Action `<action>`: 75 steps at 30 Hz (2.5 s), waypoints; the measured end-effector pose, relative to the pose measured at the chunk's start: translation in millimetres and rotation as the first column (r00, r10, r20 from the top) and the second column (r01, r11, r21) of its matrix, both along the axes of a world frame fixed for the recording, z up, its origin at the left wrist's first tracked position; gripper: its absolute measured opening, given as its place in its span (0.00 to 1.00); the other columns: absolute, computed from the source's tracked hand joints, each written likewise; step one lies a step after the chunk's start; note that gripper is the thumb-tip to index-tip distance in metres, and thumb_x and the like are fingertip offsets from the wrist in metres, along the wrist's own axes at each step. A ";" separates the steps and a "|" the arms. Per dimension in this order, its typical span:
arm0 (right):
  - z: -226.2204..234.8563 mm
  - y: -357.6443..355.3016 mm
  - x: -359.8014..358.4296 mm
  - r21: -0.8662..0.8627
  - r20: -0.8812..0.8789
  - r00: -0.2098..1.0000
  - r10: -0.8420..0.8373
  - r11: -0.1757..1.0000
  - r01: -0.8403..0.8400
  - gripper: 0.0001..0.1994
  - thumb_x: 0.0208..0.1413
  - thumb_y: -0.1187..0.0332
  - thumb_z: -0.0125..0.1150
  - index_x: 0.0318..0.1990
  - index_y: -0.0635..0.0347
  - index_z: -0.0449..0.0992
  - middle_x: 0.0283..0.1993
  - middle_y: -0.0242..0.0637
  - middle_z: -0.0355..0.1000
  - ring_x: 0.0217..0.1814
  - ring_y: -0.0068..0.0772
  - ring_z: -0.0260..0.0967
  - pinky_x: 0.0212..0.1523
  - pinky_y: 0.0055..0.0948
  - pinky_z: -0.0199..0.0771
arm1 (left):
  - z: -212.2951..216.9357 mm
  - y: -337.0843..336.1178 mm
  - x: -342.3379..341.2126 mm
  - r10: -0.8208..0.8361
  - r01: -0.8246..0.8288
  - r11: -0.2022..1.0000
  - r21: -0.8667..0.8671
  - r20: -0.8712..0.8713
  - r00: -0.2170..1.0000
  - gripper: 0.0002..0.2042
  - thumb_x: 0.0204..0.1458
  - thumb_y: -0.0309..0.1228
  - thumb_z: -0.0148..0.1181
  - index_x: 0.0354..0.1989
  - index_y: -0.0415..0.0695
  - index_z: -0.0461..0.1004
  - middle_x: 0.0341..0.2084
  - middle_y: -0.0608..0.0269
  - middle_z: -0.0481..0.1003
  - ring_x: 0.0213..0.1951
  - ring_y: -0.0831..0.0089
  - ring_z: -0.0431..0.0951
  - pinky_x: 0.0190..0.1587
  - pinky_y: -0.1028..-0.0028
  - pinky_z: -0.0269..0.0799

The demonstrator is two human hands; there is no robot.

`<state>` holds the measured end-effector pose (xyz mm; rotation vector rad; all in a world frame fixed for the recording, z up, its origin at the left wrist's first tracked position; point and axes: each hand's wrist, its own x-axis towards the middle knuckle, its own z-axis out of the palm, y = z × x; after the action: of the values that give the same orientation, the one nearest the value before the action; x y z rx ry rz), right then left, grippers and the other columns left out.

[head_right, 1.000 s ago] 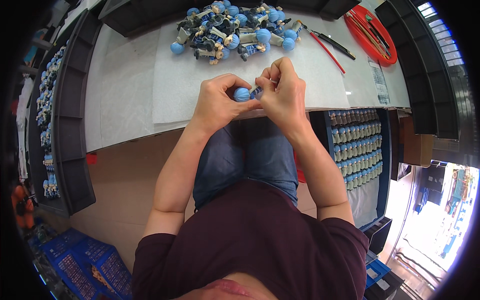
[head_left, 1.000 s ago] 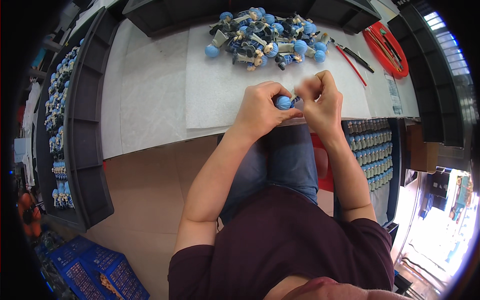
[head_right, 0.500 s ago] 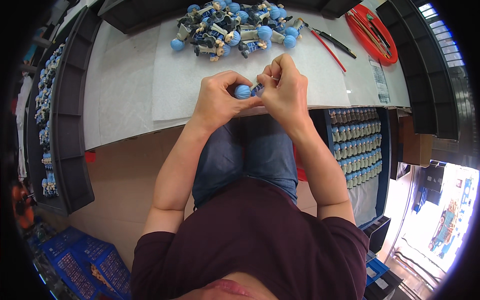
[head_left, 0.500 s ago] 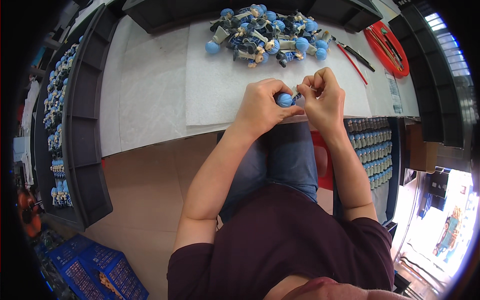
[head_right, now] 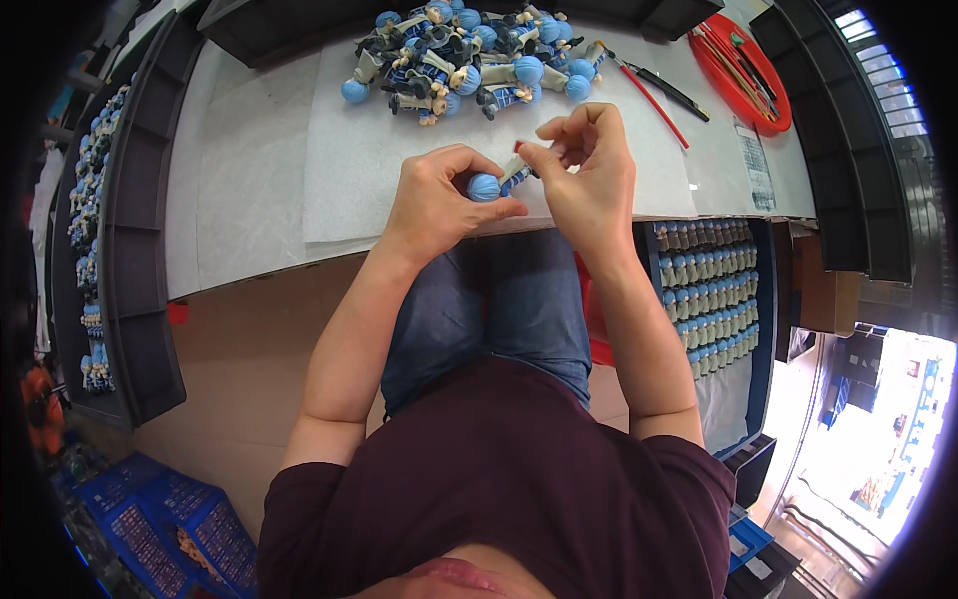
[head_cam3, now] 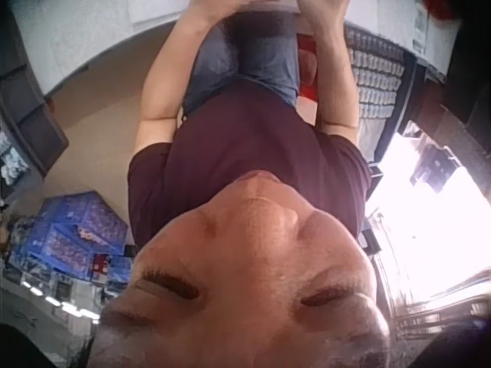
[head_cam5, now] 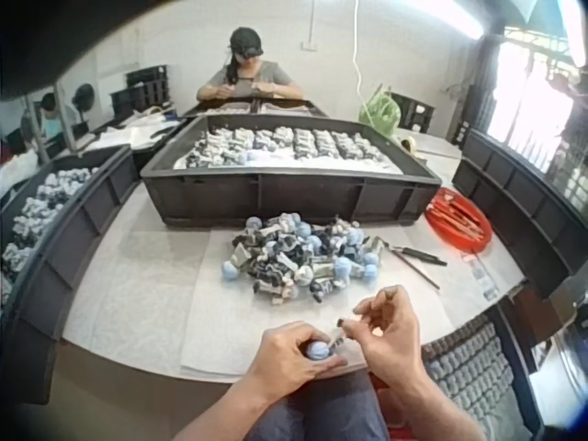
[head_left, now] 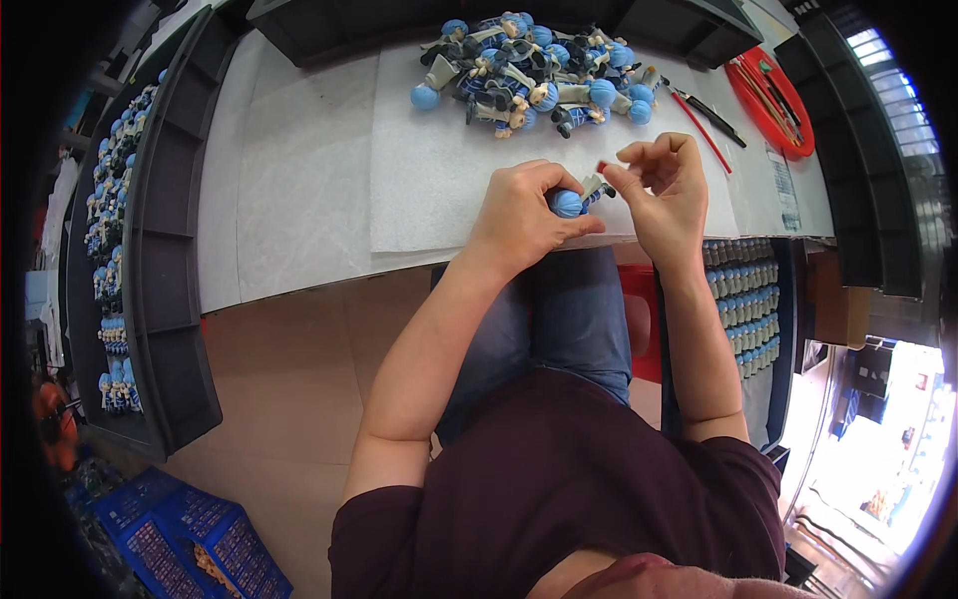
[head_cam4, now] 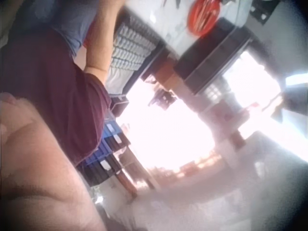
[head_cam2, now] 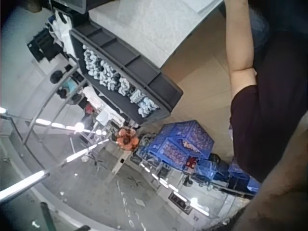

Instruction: The person assembles small blue and white figurines by hand. They pick up a figurine, attach a small component to its head, and place the finished item into a blue tray. The person repeats this process for several figurines.

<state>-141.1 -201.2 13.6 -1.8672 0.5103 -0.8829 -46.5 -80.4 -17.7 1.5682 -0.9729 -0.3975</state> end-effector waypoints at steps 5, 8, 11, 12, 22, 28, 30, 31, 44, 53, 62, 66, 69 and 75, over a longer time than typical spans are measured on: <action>-5.4 3.4 -1.6 0.050 -0.100 0.994 0.051 0.998 -0.046 0.14 0.44 0.80 0.61 0.38 0.65 0.64 0.25 0.37 0.72 0.27 0.20 0.69 0.30 0.20 0.67 | -0.8 0.2 0.0 0.007 -0.007 1.000 -0.011 0.024 1.000 0.14 0.29 0.26 0.74 0.25 0.37 0.76 0.19 0.67 0.73 0.22 0.85 0.69 0.25 0.82 0.68; -3.0 5.8 -0.3 -0.041 -0.174 0.985 0.000 0.999 -0.007 0.15 0.44 0.81 0.60 0.41 0.65 0.65 0.26 0.38 0.72 0.26 0.21 0.69 0.29 0.21 0.68 | -0.8 -0.2 0.1 0.002 -0.002 1.000 -0.016 0.005 1.000 0.14 0.29 0.27 0.74 0.25 0.37 0.76 0.20 0.67 0.73 0.22 0.84 0.70 0.25 0.82 0.68; 0.4 9.7 0.3 -0.167 -0.210 0.978 -0.003 0.985 -0.033 0.14 0.44 0.82 0.59 0.40 0.65 0.65 0.25 0.38 0.72 0.25 0.22 0.69 0.27 0.22 0.68 | -0.6 0.5 0.3 0.010 -0.010 1.000 -0.022 0.021 1.000 0.14 0.29 0.27 0.74 0.25 0.36 0.76 0.20 0.65 0.73 0.22 0.84 0.70 0.25 0.81 0.68; 0.7 11.3 0.3 -0.209 -0.217 0.976 0.003 0.977 -0.049 0.14 0.44 0.82 0.58 0.40 0.65 0.64 0.24 0.38 0.71 0.25 0.23 0.69 0.27 0.23 0.68 | -0.9 0.3 0.5 0.012 -0.012 1.000 -0.021 0.037 0.999 0.14 0.30 0.27 0.74 0.25 0.36 0.76 0.20 0.65 0.73 0.22 0.84 0.70 0.25 0.81 0.68; -8.4 15.9 6.6 -0.314 -0.167 0.986 -0.026 0.949 -0.028 0.12 0.42 0.87 0.53 0.31 0.64 0.59 0.23 0.43 0.65 0.26 0.41 0.70 0.26 0.32 0.69 | -4.5 -1.4 0.3 0.025 -0.023 0.999 -0.043 0.063 0.998 0.14 0.31 0.28 0.73 0.25 0.35 0.75 0.19 0.64 0.73 0.22 0.83 0.71 0.25 0.81 0.68; -12.0 11.6 10.1 -0.360 -0.133 0.991 -0.032 0.933 -0.018 0.13 0.40 0.88 0.53 0.30 0.64 0.59 0.23 0.43 0.64 0.26 0.44 0.68 0.26 0.36 0.67 | -3.0 -0.6 0.1 0.012 -0.010 1.000 -0.027 0.053 0.999 0.13 0.32 0.27 0.72 0.25 0.34 0.75 0.20 0.65 0.73 0.23 0.84 0.71 0.25 0.81 0.68; -15.6 13.0 9.6 -0.409 -0.131 0.991 -0.039 0.912 -0.018 0.13 0.39 0.89 0.53 0.30 0.64 0.59 0.23 0.43 0.63 0.25 0.45 0.67 0.26 0.36 0.67 | -3.4 -0.1 0.9 0.020 -0.019 1.000 -0.022 0.037 0.999 0.13 0.32 0.27 0.72 0.25 0.34 0.75 0.20 0.64 0.73 0.23 0.84 0.71 0.25 0.81 0.68; -13.7 13.3 9.6 -0.402 -0.143 0.989 -0.030 0.915 -0.030 0.13 0.39 0.89 0.53 0.30 0.64 0.59 0.23 0.43 0.63 0.26 0.45 0.67 0.26 0.36 0.67 | -4.3 -1.2 1.0 0.020 -0.019 0.999 -0.029 0.035 0.999 0.13 0.32 0.27 0.72 0.25 0.34 0.75 0.20 0.64 0.74 0.23 0.84 0.71 0.25 0.81 0.68; -13.6 9.0 11.9 -0.410 -0.157 0.987 -0.023 0.911 -0.044 0.13 0.40 0.87 0.54 0.29 0.63 0.59 0.22 0.43 0.63 0.25 0.47 0.66 0.25 0.38 0.64 | -3.9 -0.7 1.1 0.031 -0.030 0.999 -0.024 0.066 0.997 0.13 0.32 0.27 0.72 0.25 0.34 0.75 0.20 0.63 0.74 0.23 0.83 0.70 0.25 0.80 0.68; -10.2 12.2 10.5 -0.477 -0.200 0.979 -0.049 0.877 -0.053 0.13 0.39 0.87 0.54 0.29 0.63 0.59 0.23 0.44 0.64 0.27 0.49 0.66 0.26 0.39 0.64 | -7.3 -0.2 -0.7 0.027 -0.026 0.999 -0.035 0.036 0.999 0.13 0.32 0.28 0.72 0.24 0.34 0.75 0.19 0.64 0.73 0.22 0.84 0.70 0.24 0.81 0.68; -11.4 14.8 3.6 -0.457 -0.210 0.977 -0.036 0.887 -0.066 0.13 0.38 0.87 0.55 0.29 0.63 0.59 0.23 0.45 0.64 0.27 0.51 0.65 0.26 0.41 0.63 | -6.4 -2.1 -0.5 0.032 -0.028 0.998 -0.063 0.066 0.997 0.14 0.31 0.29 0.73 0.24 0.35 0.75 0.17 0.65 0.73 0.21 0.84 0.70 0.23 0.80 0.67; -5.1 1.4 15.2 -0.450 -0.156 0.984 -0.085 0.893 0.006 0.12 0.42 0.88 0.53 0.30 0.64 0.59 0.23 0.43 0.66 0.27 0.42 0.69 0.27 0.35 0.69 | -2.2 -1.5 1.5 0.040 -0.036 0.998 -0.043 0.101 0.994 0.14 0.30 0.29 0.73 0.24 0.35 0.75 0.16 0.66 0.72 0.21 0.84 0.70 0.23 0.80 0.67; -2.5 -6.3 5.8 -0.316 -0.046 0.991 -0.125 0.943 0.105 0.10 0.47 0.87 0.51 0.30 0.64 0.58 0.23 0.40 0.67 0.27 0.29 0.72 0.31 0.26 0.73 | -2.8 1.8 -1.2 0.023 -0.022 1.000 -0.017 0.064 0.998 0.14 0.30 0.28 0.73 0.24 0.35 0.75 0.16 0.66 0.72 0.21 0.84 0.70 0.23 0.80 0.67; -8.7 19.3 3.8 -0.299 -0.138 0.990 -0.017 0.954 -0.025 0.11 0.43 0.87 0.53 0.30 0.64 0.59 0.23 0.41 0.65 0.25 0.36 0.69 0.27 0.30 0.69 | -4.0 0.6 -0.4 0.027 -0.025 0.998 -0.055 0.040 0.999 0.14 0.31 0.28 0.72 0.24 0.35 0.75 0.18 0.61 0.73 0.20 0.77 0.71 0.24 0.77 0.68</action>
<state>-137.3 -181.9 4.9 -2.2182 0.4768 -0.8683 -47.0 -79.7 -21.7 1.5434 -0.9857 -0.3191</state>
